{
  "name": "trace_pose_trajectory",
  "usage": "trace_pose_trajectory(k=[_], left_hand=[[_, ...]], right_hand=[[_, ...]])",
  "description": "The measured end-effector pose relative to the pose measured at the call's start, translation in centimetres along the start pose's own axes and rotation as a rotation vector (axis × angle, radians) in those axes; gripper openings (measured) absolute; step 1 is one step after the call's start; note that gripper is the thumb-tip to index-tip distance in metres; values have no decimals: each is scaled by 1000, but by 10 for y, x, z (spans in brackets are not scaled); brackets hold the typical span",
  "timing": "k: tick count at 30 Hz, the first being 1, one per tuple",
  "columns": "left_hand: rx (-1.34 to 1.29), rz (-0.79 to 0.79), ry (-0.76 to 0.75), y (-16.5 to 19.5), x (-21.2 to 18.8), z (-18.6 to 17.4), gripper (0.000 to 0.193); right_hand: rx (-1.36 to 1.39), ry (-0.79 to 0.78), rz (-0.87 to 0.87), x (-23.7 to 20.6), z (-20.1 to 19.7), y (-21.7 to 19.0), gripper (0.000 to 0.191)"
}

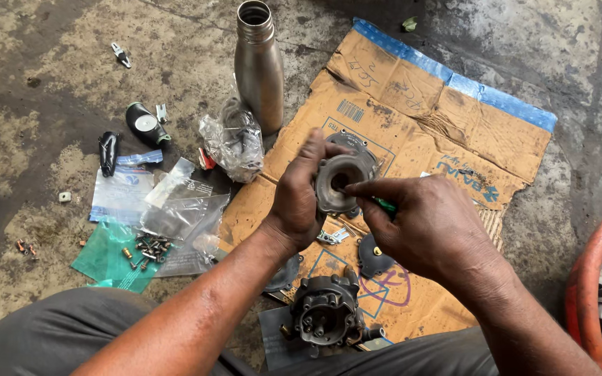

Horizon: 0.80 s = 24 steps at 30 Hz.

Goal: The person sits on the floor and uses a screwdriver to clean the inside of a metal engine casing. They then pick up and inspect various small engine components, including springs and screws, from a plastic bag and the cardboard surface.

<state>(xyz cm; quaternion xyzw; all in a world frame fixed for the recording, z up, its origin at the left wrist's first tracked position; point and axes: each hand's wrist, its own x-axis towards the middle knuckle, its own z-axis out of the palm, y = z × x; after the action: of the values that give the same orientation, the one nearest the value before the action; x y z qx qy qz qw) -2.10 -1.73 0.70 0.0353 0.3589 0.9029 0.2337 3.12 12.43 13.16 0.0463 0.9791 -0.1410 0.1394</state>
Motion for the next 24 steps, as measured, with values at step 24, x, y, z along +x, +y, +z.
trace_pose_trajectory(k=[24], left_hand=[[-407, -22, 281, -16, 7, -17, 31]], right_hand=[[530, 82, -99, 16, 63, -1, 27]])
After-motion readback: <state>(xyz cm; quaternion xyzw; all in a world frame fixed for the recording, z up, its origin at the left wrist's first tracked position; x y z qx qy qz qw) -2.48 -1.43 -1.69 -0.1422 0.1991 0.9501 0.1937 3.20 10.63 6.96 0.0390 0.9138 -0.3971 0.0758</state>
